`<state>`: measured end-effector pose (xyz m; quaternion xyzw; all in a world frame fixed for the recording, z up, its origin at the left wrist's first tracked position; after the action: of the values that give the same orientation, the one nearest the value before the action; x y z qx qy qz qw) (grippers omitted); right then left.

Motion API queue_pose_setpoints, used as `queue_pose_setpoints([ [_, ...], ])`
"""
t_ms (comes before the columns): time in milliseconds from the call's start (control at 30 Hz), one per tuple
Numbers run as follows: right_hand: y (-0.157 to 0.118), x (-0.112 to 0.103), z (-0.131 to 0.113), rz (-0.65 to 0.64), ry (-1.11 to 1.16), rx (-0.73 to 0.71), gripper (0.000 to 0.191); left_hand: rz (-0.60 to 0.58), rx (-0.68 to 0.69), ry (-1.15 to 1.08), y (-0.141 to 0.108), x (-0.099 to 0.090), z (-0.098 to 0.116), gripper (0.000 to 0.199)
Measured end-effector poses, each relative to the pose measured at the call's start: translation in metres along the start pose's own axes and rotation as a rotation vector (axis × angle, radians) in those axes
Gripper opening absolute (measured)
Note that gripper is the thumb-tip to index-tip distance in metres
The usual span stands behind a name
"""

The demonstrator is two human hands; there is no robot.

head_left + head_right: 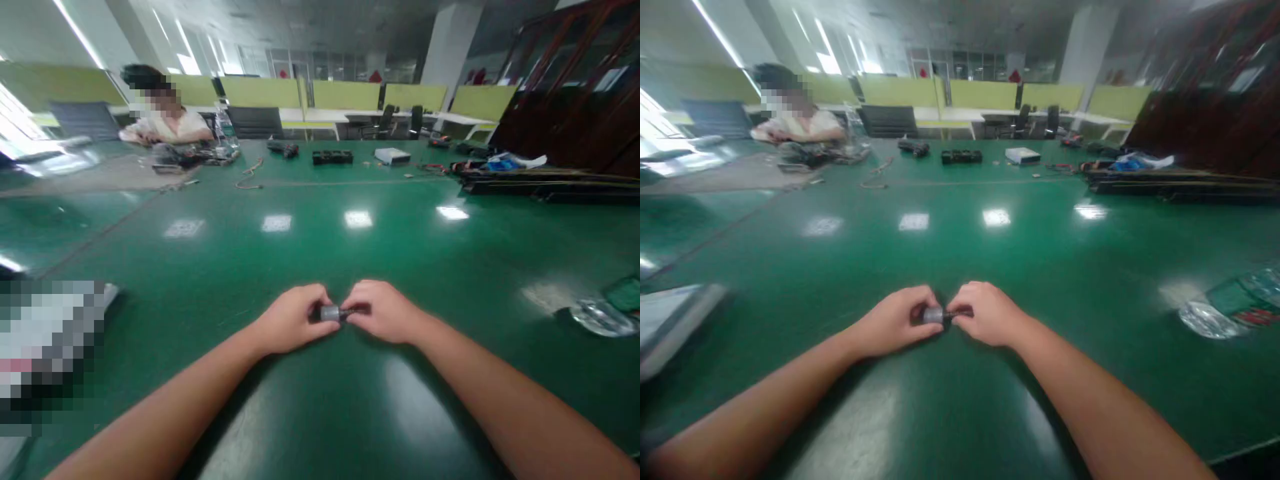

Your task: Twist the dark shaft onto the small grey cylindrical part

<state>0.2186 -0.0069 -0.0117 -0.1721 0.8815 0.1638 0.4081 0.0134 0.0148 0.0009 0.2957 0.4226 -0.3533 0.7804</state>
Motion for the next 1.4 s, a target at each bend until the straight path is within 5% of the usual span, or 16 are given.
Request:
queue_pose_setpoints([
  [1400,-0.0032,-0.0041,-0.0021,-0.002,-0.009,0.064,0.010,0.006,0.009,0.011,-0.0043,-0.0014,0.0006,0.025],
])
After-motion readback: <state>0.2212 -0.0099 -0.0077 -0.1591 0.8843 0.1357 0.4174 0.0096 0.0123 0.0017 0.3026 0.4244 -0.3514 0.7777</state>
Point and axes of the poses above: each hand's wrist, its own y-axis towards the middle knuckle, its own x-axis out of the palm, z = x × y, the point moved 2 cm from there along y, towards the middle knuckle, and after that the axes turned 14 degrees about x, right-handed, at the moved point
